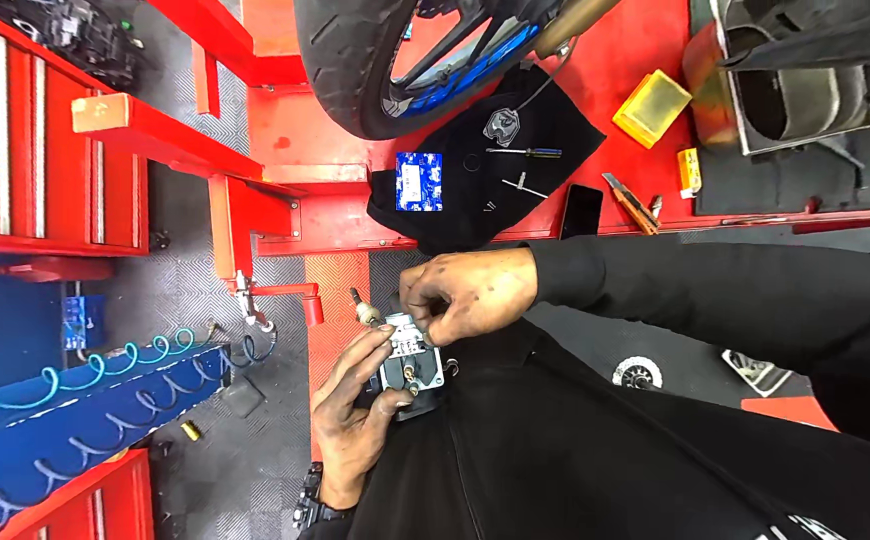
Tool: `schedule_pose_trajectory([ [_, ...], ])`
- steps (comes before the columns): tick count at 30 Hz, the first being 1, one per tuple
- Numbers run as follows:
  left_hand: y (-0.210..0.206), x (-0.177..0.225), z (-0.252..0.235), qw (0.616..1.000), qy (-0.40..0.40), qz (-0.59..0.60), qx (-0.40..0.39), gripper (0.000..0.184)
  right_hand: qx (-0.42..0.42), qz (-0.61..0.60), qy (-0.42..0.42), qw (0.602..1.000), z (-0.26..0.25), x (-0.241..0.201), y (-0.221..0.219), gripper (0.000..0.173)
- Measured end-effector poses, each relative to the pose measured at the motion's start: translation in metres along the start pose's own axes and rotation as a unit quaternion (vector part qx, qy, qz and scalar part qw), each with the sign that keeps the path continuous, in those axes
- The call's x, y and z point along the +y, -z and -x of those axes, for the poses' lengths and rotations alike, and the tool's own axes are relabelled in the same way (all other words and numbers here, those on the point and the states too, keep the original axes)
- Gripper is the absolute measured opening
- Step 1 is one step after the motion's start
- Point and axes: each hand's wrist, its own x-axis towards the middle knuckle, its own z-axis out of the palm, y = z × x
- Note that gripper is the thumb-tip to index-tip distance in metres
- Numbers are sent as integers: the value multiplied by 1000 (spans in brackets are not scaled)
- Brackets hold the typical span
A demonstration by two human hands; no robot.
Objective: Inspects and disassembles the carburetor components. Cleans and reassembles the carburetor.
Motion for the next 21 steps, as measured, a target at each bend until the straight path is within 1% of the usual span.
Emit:
schedule_pose_trajectory([
  [2, 1, 0, 1, 1000, -2, 4, -2, 41, -4, -5, 3, 1000, 2, 0, -1, 14],
  [7, 1, 1, 2, 1000, -12, 1, -11, 42, -24, -29, 41, 998, 10, 4, 2, 17],
  [12, 0, 1, 2, 1000, -14, 17, -13, 42, -54, -67, 34, 996, 15, 3, 8, 14],
  [18, -2, 1, 2, 1000, -20, 14, -12, 43, -43, -93, 34, 994, 17, 2, 6, 5],
  [21, -3, 1, 1, 1000, -24, 16, -11, 44, -40, -105, 36, 993, 17, 3, 6, 5],
])
